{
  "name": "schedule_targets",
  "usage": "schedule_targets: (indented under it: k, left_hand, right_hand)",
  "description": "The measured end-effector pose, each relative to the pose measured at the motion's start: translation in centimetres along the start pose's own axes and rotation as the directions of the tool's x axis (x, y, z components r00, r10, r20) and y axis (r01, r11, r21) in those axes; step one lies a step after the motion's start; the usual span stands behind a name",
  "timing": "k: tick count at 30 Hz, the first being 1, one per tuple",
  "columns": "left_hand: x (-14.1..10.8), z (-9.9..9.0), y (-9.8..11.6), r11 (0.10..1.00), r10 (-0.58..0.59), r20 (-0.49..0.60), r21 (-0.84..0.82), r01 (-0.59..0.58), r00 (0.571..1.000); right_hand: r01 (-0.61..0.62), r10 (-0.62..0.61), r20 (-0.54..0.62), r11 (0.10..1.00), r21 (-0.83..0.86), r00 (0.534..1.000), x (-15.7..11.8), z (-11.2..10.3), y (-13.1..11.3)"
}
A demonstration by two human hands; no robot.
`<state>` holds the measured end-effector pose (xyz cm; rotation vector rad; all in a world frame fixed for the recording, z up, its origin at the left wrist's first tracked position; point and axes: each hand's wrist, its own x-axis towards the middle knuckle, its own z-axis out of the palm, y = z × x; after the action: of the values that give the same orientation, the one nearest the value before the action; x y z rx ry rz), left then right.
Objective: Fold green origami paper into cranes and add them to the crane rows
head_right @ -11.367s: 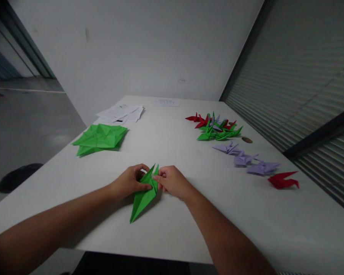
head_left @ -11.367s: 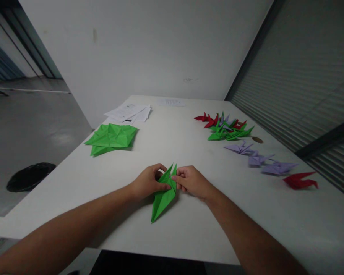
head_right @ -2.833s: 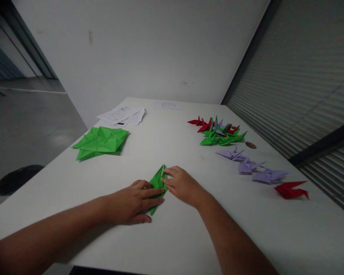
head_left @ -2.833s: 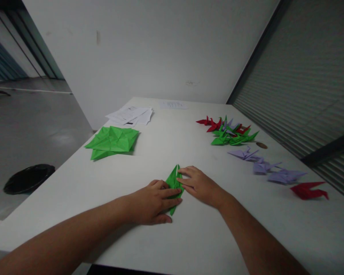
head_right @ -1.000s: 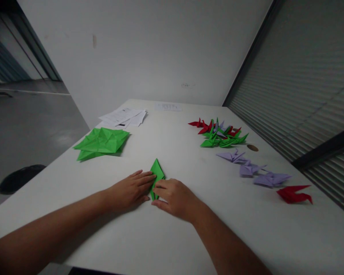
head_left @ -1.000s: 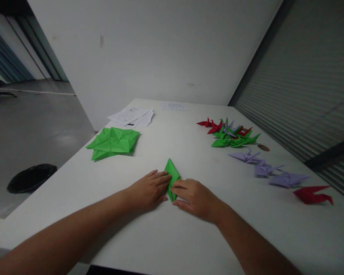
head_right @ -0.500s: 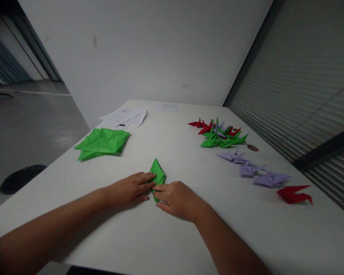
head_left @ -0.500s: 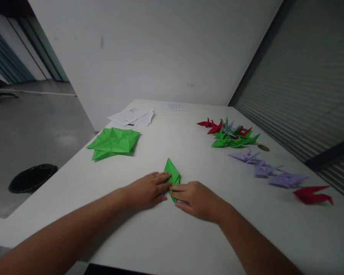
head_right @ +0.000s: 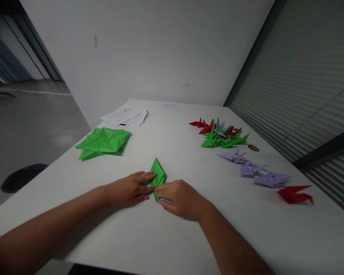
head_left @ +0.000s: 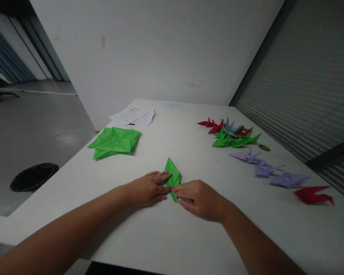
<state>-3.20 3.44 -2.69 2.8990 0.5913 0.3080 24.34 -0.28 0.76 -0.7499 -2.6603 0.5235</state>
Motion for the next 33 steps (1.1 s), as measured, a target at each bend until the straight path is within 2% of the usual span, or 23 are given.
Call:
schedule_targets:
  k: [5, 17, 23, 33]
  left_hand:
    - [0.1, -0.6, 0.2, 1.0, 0.024, 0.027, 0.003, -0.024, 0.999]
    - [-0.3, -1.2, 0.4, 0.997, 0.059, 0.067, -0.052, -0.055, 0.996]
    - [-0.5, -1.0, 0.4, 0.998, 0.015, 0.062, -0.058, -0.011, 0.998]
    - [-0.2, -1.4, 0.6, 0.993, -0.08, 0.141, -0.071, 0.091, 0.987]
  right_hand:
    - [-0.02, 0.02, -0.057, 1.0, 0.004, 0.998, -0.1, 0.0, 0.3]
    - [-0.025, 0.022, 0.051, 0.998, 0.063, 0.998, 0.1, -0.2, -0.4]
    - [-0.001, -0.006, 0.072, 0.995, 0.103, 0.997, 0.2, -0.2, -0.6]
    - [0.035, -0.039, 0.061, 0.997, 0.07, 0.997, 0.1, -0.2, -0.8]
